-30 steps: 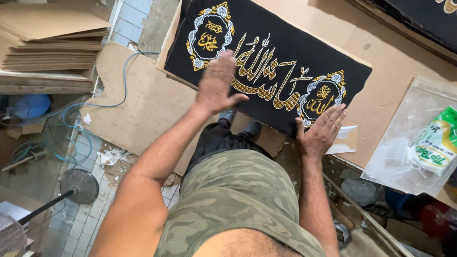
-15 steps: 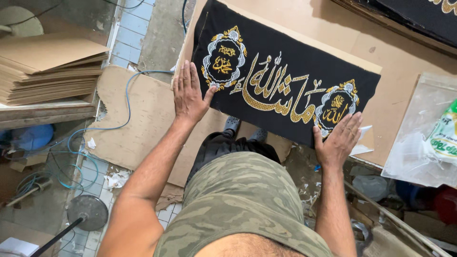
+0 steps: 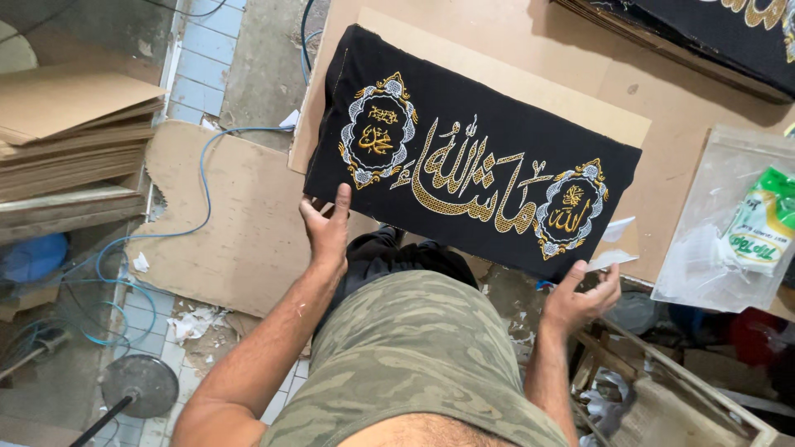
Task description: The person spreads white glue across a cardboard backing board, then lays an embroidered black fabric banner onto the glued board, presses and smooths it flat with both hands, and stacks the finished mounted banner with others on the workbench. They repeat the process with additional banner boards.
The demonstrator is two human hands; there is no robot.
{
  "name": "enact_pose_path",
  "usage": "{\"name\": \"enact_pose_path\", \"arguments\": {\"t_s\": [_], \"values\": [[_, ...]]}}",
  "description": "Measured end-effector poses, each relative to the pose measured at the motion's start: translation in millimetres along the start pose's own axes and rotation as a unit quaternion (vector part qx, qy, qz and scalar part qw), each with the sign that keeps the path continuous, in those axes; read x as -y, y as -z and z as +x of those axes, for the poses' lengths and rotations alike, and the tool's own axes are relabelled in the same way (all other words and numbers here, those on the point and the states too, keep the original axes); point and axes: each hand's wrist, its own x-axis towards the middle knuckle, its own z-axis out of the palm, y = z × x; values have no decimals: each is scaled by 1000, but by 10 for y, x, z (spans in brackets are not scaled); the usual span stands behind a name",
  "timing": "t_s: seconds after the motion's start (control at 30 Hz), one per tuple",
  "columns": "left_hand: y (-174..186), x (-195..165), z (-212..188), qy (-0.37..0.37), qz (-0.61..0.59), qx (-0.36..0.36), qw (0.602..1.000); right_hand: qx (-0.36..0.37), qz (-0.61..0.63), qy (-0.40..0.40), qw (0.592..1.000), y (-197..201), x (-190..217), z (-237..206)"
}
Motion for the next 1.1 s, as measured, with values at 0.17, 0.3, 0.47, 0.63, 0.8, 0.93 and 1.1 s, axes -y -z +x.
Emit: {"name": "enact_pose_path", "arguments": {"t_s": [0.17, 0.3, 0.47, 0.63, 0.8, 0.93, 1.1], "values": [[103, -151, 256, 118, -192, 20, 974, 168, 96, 253, 948, -298, 1069, 103], [237, -103, 305, 85, -188, -21, 978, 297, 84, 473, 825, -942, 2025, 75], [388, 52, 347, 7, -218, -73, 973, 367, -5, 569, 736, -1789, 2929, 93], [477, 92, 431, 4, -235, -76, 969, 406, -101, 589, 691, -2274, 3349, 180], [545, 93, 493, 12, -242, -63, 968, 391, -144, 599, 684, -2312, 3367, 118], [588, 111, 540, 20, -252, -22, 967, 388, -153, 596, 686, -2302, 3413, 90], [641, 100, 592, 69, -273, -15, 959, 364, -160, 623, 674, -2129, 3476, -221]]}}
